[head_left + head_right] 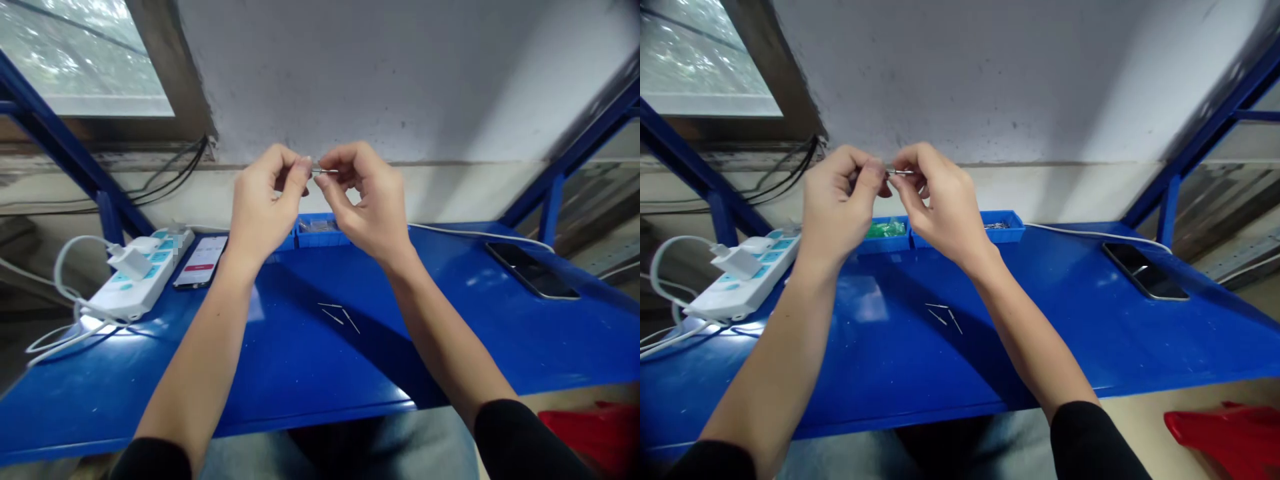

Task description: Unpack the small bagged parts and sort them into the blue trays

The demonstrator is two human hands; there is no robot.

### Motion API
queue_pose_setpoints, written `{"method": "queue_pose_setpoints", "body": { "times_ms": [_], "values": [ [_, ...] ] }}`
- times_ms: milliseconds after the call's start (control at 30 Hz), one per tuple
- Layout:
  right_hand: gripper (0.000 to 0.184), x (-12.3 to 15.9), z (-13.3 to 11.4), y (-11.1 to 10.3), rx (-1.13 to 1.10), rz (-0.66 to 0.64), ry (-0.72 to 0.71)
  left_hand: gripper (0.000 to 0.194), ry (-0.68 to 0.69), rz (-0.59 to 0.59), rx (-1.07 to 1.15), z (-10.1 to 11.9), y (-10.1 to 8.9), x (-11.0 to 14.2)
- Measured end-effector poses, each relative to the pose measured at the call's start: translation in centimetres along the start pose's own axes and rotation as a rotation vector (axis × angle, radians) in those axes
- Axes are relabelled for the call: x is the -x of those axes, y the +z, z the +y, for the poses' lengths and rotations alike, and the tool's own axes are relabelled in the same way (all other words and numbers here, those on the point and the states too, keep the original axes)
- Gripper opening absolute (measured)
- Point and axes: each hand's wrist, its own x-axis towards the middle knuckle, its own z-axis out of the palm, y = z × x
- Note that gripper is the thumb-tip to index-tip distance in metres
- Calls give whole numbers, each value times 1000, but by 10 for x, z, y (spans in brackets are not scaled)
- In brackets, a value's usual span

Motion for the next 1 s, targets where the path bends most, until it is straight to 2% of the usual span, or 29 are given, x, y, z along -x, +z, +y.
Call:
{"method": "queue_pose_setpoints", "body": {
  "times_ms": [200, 333, 533, 800, 1000],
  "values": [
    [20, -3, 7, -6, -54, -66, 7, 29, -15, 7, -66, -1, 2, 0],
    [16, -5, 9, -12, -23, -116, -6, 33, -41, -9, -78, 2, 2, 0],
    [13, -5, 3, -14, -19, -106, -27, 34, -27, 0, -101, 2, 1, 0],
    [8, -2, 20, -16, 13, -104, -30, 32, -56, -85, -59, -6, 5, 0],
    [9, 2, 20, -17, -24, -177, -6, 32, -103, -117, -68, -7, 3, -3]
  ]
}}
